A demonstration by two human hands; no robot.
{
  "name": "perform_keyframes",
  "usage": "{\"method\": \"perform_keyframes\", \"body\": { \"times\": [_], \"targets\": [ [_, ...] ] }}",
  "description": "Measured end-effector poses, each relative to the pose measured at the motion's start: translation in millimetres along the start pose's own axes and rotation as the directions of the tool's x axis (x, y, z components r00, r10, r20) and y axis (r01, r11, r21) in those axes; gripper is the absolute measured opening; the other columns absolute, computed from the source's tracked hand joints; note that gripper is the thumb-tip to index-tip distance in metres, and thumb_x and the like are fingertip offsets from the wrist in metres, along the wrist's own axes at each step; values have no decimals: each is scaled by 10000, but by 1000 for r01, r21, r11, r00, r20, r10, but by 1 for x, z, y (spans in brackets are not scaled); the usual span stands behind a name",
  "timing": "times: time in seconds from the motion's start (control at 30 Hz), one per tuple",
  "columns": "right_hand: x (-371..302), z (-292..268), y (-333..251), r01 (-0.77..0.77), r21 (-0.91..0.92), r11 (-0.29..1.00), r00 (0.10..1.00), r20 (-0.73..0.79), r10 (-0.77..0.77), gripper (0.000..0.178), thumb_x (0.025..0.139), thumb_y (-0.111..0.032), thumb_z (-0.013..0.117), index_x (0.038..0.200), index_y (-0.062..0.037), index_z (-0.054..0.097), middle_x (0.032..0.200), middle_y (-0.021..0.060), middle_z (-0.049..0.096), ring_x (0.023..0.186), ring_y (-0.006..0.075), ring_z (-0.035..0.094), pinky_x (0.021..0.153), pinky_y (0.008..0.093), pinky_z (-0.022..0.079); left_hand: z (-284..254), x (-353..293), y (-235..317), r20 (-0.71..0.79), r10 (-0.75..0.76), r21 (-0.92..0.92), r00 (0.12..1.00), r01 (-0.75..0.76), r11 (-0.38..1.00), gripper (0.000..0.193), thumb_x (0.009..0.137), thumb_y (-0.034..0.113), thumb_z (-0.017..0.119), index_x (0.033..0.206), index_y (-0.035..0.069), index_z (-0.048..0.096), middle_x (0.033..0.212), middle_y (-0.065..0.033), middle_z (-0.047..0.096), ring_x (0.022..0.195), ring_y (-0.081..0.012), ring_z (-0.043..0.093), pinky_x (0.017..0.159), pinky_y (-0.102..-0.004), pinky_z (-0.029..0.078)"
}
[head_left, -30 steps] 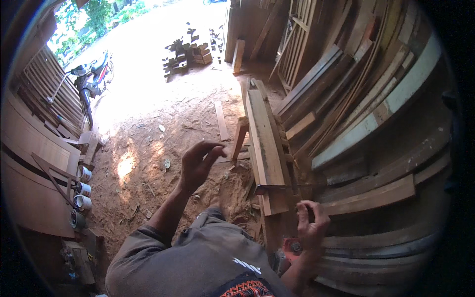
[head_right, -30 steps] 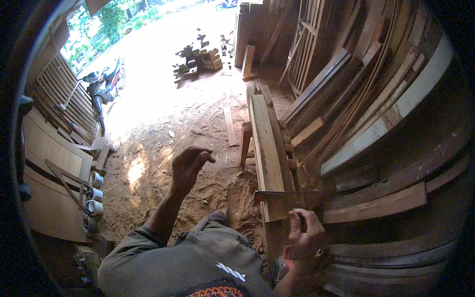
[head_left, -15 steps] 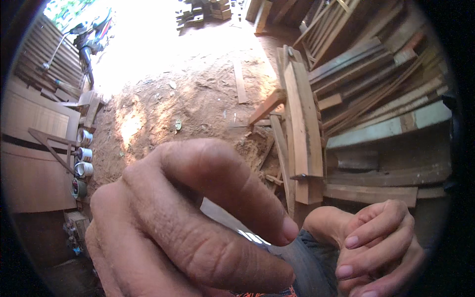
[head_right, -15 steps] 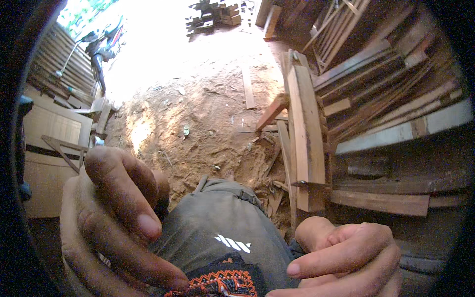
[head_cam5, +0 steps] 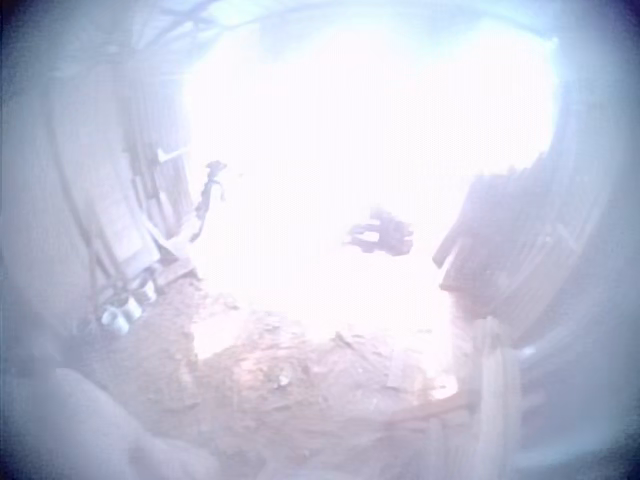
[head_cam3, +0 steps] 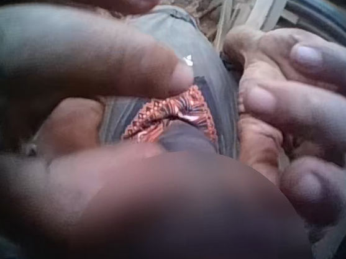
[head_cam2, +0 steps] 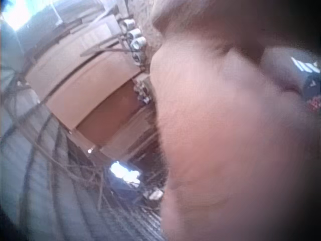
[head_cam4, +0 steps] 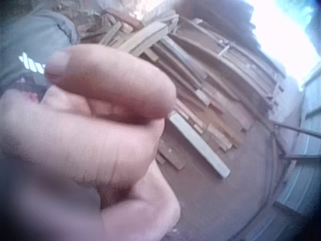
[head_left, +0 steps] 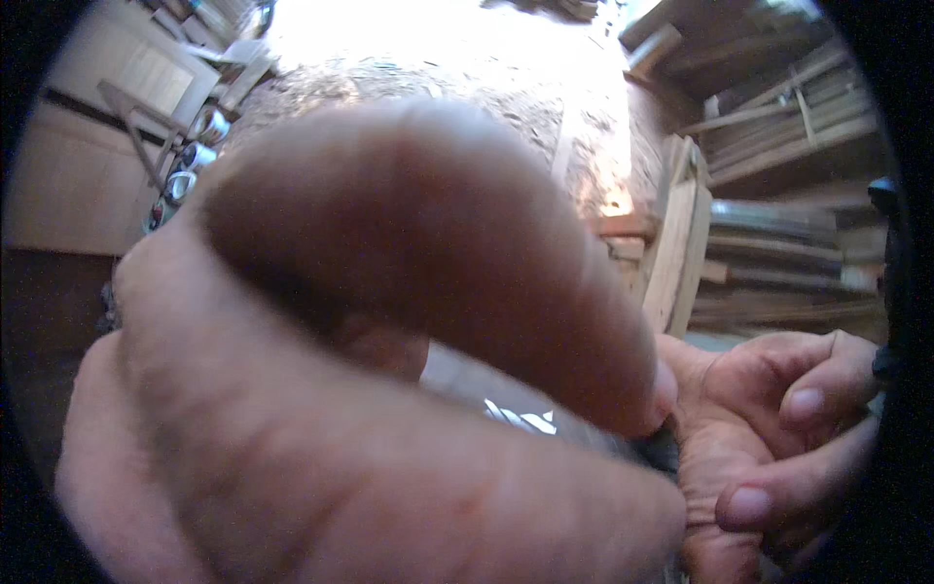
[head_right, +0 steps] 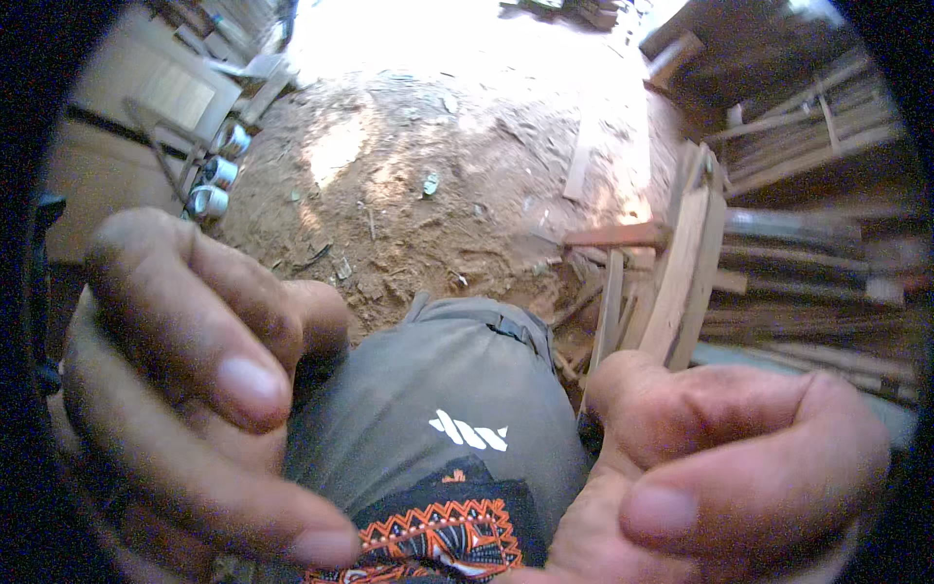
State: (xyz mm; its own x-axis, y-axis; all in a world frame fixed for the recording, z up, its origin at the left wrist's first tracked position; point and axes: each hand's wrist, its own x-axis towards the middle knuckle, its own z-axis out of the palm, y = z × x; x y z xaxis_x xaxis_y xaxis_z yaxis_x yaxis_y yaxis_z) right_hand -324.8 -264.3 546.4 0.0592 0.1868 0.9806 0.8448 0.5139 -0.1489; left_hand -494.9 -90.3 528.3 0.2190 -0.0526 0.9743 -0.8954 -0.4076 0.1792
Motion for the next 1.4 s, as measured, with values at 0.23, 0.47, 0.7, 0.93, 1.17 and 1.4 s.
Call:
{"method": "perform_keyframes", "body": {
  "times": [0.23,0.47,0.7,0.93,1.17,1.4],
  "targets": [
    [48,29,13,-293,201,935,890,415,189,241,994,-358,611,1179,-215,553,1072,-6,550,755,188,581,753,381,505,-48,10,-6,2,23,166,1000,-23,986,205,982,128,657,1171,58,619,869,-108,719,663,-250,714,629,-360,590],
    [-60,-3,115,-444,-125,887,887,-199,416,75,891,-10,698,954,-12,657,792,62,642,587,139,616,537,274,505,-12,-63,-106,-541,-349,51,765,444,895,238,987,138,660,1176,13,587,859,-163,687,662,-243,697,619,-358,587],
    [-181,-185,260,-927,-185,327,369,-285,884,124,1000,-125,639,1035,-21,698,797,12,633,617,68,578,526,233,463,34,-236,-220,-571,-818,-293,-77,949,115,342,992,123,663,1314,38,585,1032,-80,684,810,-124,669,691,-260,540],
    [-279,-333,400,-935,-354,-12,166,-470,867,250,976,-227,650,991,13,718,744,66,672,602,154,662,594,321,532,72,-352,-278,-358,-758,-271,-545,838,-474,390,981,182,684,1316,15,576,1146,-103,674,875,-195,700,740,-317,577],
    [-391,-370,558,-663,-746,64,197,-92,976,311,853,-111,647,1152,-42,703,981,233,705,1050,420,646,917,482,513,59,-397,-270,-364,-566,-513,-740,666,-541,369,993,191,668,1295,-4,587,1114,-111,688,908,-220,709,713,-324,572],
    [-417,-356,604,-410,-910,65,183,-12,983,479,874,-74,616,1350,-116,592,1369,251,550,1179,481,590,989,554,504,59,-422,-253,-448,-400,-561,-800,599,-571,268,973,189,698,1173,10,682,976,-64,721,820,-149,693,689,-274,549]
  ]
}}
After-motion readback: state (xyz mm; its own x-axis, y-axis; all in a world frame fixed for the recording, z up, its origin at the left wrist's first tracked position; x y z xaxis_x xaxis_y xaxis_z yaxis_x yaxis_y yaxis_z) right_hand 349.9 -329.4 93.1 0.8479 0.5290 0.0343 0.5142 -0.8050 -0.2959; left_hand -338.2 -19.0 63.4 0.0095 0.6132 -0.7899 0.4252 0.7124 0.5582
